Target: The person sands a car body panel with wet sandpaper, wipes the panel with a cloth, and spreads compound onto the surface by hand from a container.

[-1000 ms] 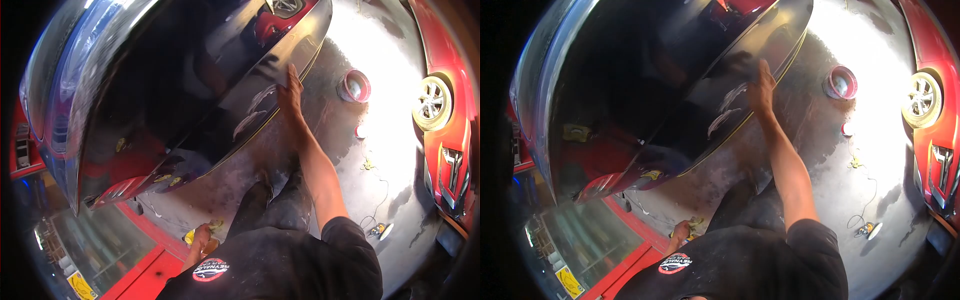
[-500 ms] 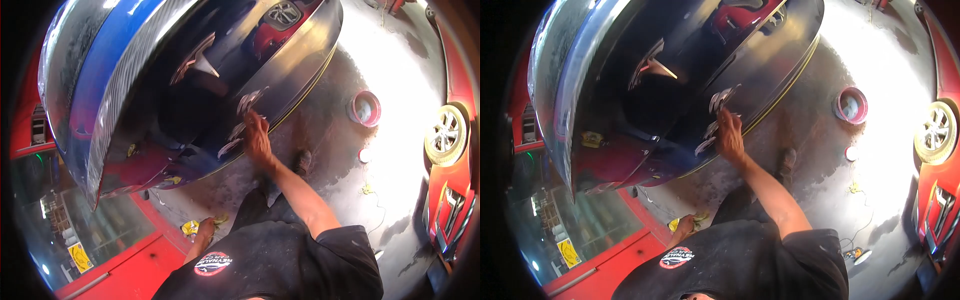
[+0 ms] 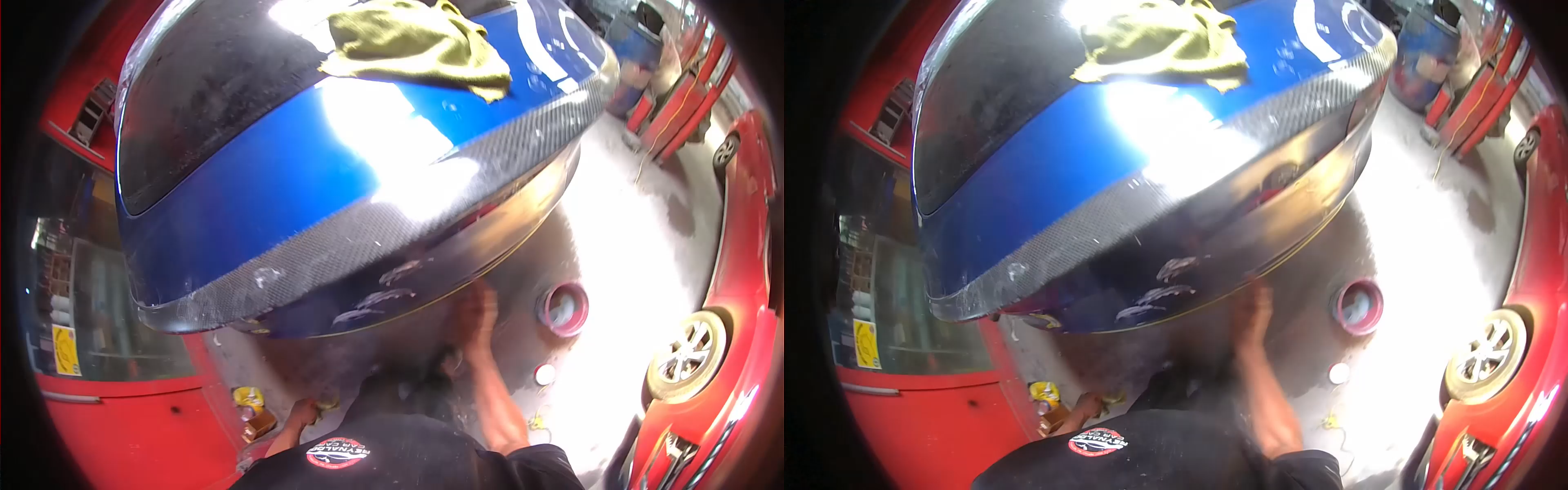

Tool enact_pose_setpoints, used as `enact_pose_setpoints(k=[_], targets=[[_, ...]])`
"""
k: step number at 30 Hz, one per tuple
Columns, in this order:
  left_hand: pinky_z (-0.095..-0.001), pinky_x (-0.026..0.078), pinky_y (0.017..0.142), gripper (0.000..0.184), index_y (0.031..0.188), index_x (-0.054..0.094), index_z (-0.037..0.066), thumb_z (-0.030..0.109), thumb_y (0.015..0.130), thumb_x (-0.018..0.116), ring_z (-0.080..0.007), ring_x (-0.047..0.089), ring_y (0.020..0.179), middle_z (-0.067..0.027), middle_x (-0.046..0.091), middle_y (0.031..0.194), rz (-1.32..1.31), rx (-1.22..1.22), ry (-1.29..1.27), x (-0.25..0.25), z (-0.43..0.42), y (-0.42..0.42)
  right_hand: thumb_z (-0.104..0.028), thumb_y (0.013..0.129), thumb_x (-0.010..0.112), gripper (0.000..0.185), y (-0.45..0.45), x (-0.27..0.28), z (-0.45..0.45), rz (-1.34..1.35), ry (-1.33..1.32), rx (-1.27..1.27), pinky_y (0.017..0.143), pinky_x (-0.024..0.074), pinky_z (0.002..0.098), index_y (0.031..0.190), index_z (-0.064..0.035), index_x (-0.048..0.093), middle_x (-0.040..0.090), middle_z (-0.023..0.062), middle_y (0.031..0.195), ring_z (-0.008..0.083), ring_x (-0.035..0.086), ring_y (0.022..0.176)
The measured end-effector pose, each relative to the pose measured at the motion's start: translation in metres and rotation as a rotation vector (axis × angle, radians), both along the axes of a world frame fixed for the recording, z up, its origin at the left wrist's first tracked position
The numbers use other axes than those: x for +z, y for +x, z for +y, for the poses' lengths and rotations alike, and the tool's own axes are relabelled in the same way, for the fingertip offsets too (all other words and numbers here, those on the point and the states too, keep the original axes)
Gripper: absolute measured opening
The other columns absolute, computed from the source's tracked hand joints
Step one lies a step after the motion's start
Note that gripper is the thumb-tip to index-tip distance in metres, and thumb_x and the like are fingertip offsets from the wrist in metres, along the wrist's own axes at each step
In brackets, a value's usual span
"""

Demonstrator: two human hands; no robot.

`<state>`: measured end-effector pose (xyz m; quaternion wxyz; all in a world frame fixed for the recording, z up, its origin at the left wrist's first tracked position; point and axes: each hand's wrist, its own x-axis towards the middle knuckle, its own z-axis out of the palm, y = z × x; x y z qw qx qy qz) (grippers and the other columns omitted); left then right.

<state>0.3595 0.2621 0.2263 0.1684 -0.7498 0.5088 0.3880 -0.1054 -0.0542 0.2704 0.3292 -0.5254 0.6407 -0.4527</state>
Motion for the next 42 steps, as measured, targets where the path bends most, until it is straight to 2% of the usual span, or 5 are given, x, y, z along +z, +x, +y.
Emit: enact_pose_setpoints(k=[6, 11, 20, 27, 42], targets=[[-0.0501, 0.052, 0.08, 0.028, 0.087, 0.07, 0.003, 0.027, 0.089, 0.056, -0.0424, 0.067, 0.094, -0.0245, 0.069, 0.091, 0.036, -0.196, 0.086, -0.04, 0.037, 0.009, -0.012, 0.101, 0.053, 0.04, -0.154, 0.293, -0.11, -0.14, -0.709, -0.342, 0.099, 0.0486, 0.0371, 0.137, 0.0059, 0.052, 0.059, 0.0164, 0.13, 0.024, 0.059, 0.118], [-0.0502, 0.052, 0.08, 0.03, 0.087, 0.07, 0.003, 0.029, 0.089, 0.056, -0.0426, 0.067, 0.093, -0.0245, 0.069, 0.091, 0.052, -0.173, 0.079, -0.058, 0.017, 0.041, -0.003, 0.095, 0.062, 0.032, -0.195, 0.322, -0.136, -0.427, -1.018, -0.29, 0.083, 0.0566, 0.0328, 0.125, 0.0065, 0.061, 0.066, 0.0096, 0.11, 0.0157, 0.064, 0.096], [-0.0505, 0.052, 0.078, 0.033, 0.087, 0.07, 0.002, 0.033, 0.09, 0.057, -0.0429, 0.067, 0.092, -0.0245, 0.069, 0.09, 0.066, -0.168, 0.1, -0.054, -0.035, 0.046, -0.028, 0.09, 0.068, 0.033, -0.242, 0.016, 0.063, 0.086, 0.204, -0.865, 0.063, 0.0481, 0.0314, 0.078, 0.0024, 0.067, 0.053, 0.0003, 0.062, 0.0109, 0.047, 0.059], [-0.0508, 0.051, 0.077, 0.036, 0.086, 0.069, 0.002, 0.036, 0.091, 0.058, -0.0432, 0.067, 0.09, -0.0246, 0.069, 0.089, 0.038, -0.229, 0.043, -0.049, -0.077, 0.018, -0.027, 0.086, 0.069, 0.047, -0.236, -0.145, 0.307, 0.087, 1.033, -0.86, 0.081, 0.0531, 0.0396, 0.12, 0.0048, 0.068, 0.072, 0.0244, 0.103, 0.0288, 0.07, 0.093], [-0.046, 0.052, 0.073, 0.033, 0.091, 0.064, 0.008, 0.038, 0.081, 0.074, -0.0347, 0.067, 0.082, -0.0149, 0.067, 0.086, -0.024, -0.243, 0.172, -0.06, -0.104, -0.371, -0.046, 0.092, 0.066, 0.065, -0.417, -0.58, 0.427, 0.832, 0.975, 0.021, 0.101, 0.0478, 0.0457, 0.135, 0.0024, 0.055, 0.061, 0.0235, 0.131, 0.0401, 0.058, 0.12]])
